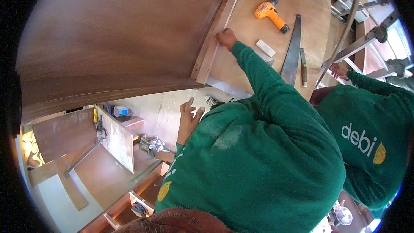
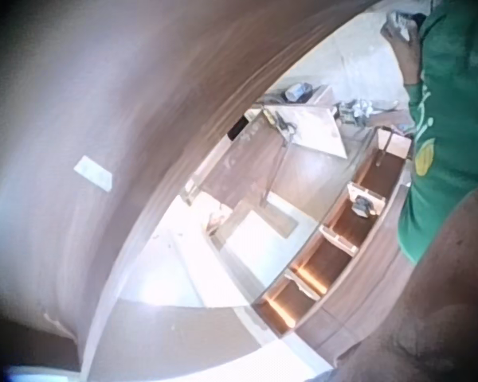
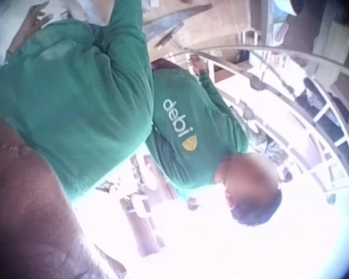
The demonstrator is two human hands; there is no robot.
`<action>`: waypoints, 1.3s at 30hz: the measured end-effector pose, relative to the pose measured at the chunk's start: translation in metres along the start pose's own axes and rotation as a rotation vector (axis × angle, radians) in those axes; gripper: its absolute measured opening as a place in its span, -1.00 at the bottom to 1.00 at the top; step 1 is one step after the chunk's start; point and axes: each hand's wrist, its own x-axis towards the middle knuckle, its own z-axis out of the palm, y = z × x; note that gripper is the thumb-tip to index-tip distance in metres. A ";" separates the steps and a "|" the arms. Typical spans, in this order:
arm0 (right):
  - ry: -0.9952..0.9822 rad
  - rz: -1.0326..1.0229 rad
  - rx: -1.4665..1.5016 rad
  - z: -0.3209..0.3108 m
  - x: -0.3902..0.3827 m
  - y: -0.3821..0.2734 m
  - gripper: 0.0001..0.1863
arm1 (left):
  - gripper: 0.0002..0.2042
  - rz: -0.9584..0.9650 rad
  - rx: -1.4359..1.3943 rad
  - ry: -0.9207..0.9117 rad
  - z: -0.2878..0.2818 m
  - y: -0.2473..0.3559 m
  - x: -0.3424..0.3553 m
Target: The person uses a hand saw to cut a long, thin strip of wood on a workbench. They then pick up a small block of wood and a metal square, placing them on the workbench. The person continues to cut another strip of wood and then places the cut pieces on the workbench.
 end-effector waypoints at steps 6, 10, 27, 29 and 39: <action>0.005 -0.037 -0.100 0.014 0.047 0.039 -0.61 | -0.31 0.073 0.030 -0.064 -0.033 0.001 0.011; 0.027 -0.102 -0.064 0.045 0.049 0.045 -0.55 | -0.33 -0.014 0.086 -0.095 -0.050 -0.005 0.004; -0.027 -0.177 -1.083 0.068 0.032 0.017 -0.49 | -0.44 -0.097 -0.011 -0.243 -0.044 -0.032 -0.005; -0.122 0.006 -0.783 0.096 -0.007 0.028 -0.52 | -0.45 -0.128 -0.055 -0.201 -0.043 -0.036 -0.012; -0.062 -0.145 -0.746 0.100 -0.046 0.028 -0.51 | -0.41 0.036 0.112 -0.373 -0.039 -0.026 0.018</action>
